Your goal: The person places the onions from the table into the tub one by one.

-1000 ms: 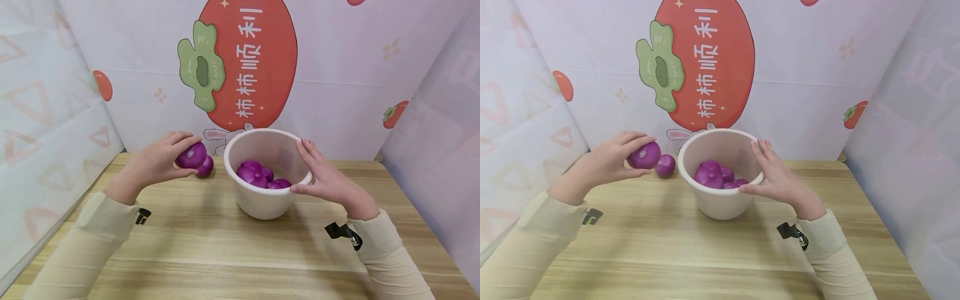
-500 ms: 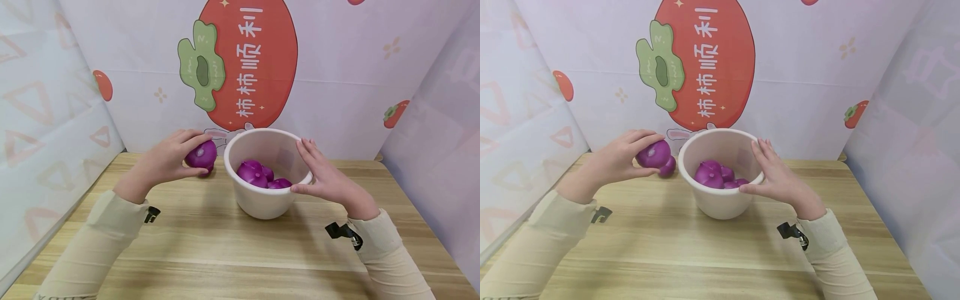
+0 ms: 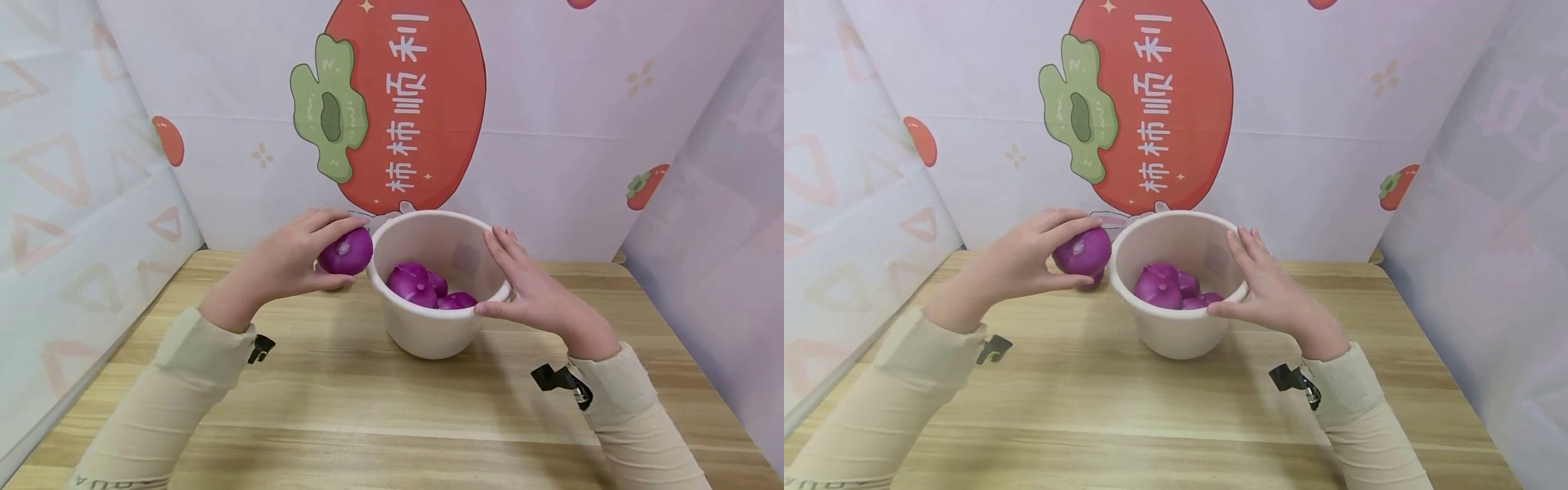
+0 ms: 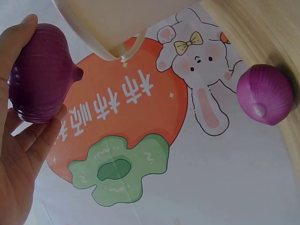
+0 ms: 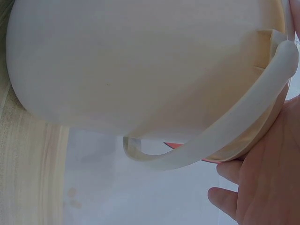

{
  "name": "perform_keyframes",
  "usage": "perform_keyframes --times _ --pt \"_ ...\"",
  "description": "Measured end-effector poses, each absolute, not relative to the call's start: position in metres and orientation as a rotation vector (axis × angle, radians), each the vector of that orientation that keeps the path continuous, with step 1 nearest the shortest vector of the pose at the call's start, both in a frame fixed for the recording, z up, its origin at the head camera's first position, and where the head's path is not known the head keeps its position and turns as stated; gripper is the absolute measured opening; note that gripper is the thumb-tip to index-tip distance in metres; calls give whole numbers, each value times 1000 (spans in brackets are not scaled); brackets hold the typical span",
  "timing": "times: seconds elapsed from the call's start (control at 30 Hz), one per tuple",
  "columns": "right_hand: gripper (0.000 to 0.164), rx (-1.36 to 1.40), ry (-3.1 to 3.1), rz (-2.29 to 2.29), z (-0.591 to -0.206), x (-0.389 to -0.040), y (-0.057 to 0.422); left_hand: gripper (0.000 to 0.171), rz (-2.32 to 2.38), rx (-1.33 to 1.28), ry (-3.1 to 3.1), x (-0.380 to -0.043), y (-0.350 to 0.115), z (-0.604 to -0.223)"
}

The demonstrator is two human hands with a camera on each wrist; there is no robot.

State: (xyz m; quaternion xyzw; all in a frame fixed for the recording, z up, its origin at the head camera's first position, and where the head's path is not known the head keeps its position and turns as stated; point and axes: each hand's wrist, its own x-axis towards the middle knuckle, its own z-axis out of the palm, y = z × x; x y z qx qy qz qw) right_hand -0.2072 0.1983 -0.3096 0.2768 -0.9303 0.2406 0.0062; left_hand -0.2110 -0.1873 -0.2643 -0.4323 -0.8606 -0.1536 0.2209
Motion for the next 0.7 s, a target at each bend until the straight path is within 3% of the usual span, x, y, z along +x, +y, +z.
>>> perform_keyframes --times 0.7 --pt "114 865 -2908 748 -310 -207 198 76 -410 -1296 -2302 -217 -147 -266"
